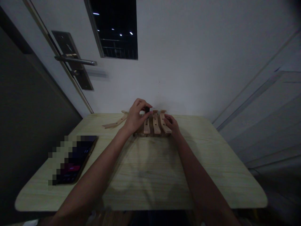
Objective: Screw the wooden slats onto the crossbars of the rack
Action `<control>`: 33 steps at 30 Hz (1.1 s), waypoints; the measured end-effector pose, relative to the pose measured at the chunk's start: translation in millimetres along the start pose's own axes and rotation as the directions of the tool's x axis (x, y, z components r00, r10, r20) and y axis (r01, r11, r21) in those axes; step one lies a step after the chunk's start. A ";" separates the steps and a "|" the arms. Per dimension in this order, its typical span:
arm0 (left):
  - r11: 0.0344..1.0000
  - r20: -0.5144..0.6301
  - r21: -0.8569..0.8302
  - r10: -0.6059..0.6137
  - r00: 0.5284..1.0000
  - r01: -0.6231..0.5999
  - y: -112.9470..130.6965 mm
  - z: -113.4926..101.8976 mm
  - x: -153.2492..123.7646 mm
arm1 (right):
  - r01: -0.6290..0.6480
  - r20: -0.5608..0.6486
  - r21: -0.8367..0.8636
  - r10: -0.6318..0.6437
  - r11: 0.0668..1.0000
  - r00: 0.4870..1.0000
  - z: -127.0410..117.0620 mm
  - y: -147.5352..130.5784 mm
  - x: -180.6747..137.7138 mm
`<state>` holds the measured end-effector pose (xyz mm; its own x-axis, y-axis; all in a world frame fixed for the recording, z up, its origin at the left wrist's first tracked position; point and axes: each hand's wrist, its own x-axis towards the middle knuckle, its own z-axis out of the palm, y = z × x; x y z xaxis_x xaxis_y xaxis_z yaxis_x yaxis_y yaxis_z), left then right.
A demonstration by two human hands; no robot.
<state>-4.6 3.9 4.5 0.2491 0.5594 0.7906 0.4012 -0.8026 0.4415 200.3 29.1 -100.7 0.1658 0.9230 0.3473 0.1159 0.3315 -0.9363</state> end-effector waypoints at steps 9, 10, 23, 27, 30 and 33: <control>0.997 0.061 -0.052 -0.060 0.996 0.063 2.6 1.9 -0.8 | 0.004 -0.004 -0.023 -0.004 1.000 1.000 -0.6 1.3 1.0; 0.996 0.069 -0.048 -0.066 0.995 0.069 3.3 2.1 -1.3 | 0.004 -0.006 -0.030 -0.004 1.000 1.000 -0.6 1.5 0.9; 0.992 -0.002 0.125 0.000 1.000 0.001 0.8 0.2 0.0 | -0.040 0.001 -0.002 0.040 0.999 0.999 0.6 -2.1 2.2; 0.998 0.045 0.068 -0.016 0.999 0.013 1.2 0.7 0.0 | -0.016 -0.003 -0.010 0.016 1.000 1.000 0.4 0.2 3.2; 0.999 0.088 0.051 -0.016 0.996 0.011 1.9 1.3 -1.4 | -0.004 -0.003 -0.016 0.004 1.000 1.000 0.3 2.8 3.7; 0.999 0.095 0.044 -0.034 0.995 0.030 1.5 2.0 -3.1 | -0.007 -0.010 -0.015 0.007 1.000 1.000 0.7 3.5 3.8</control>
<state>-3.0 1.5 1.9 0.3180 0.6036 0.7311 0.4469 -0.7756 0.4459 200.6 33.9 -102.7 0.1767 0.9233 0.3412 0.1297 0.3217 -0.9379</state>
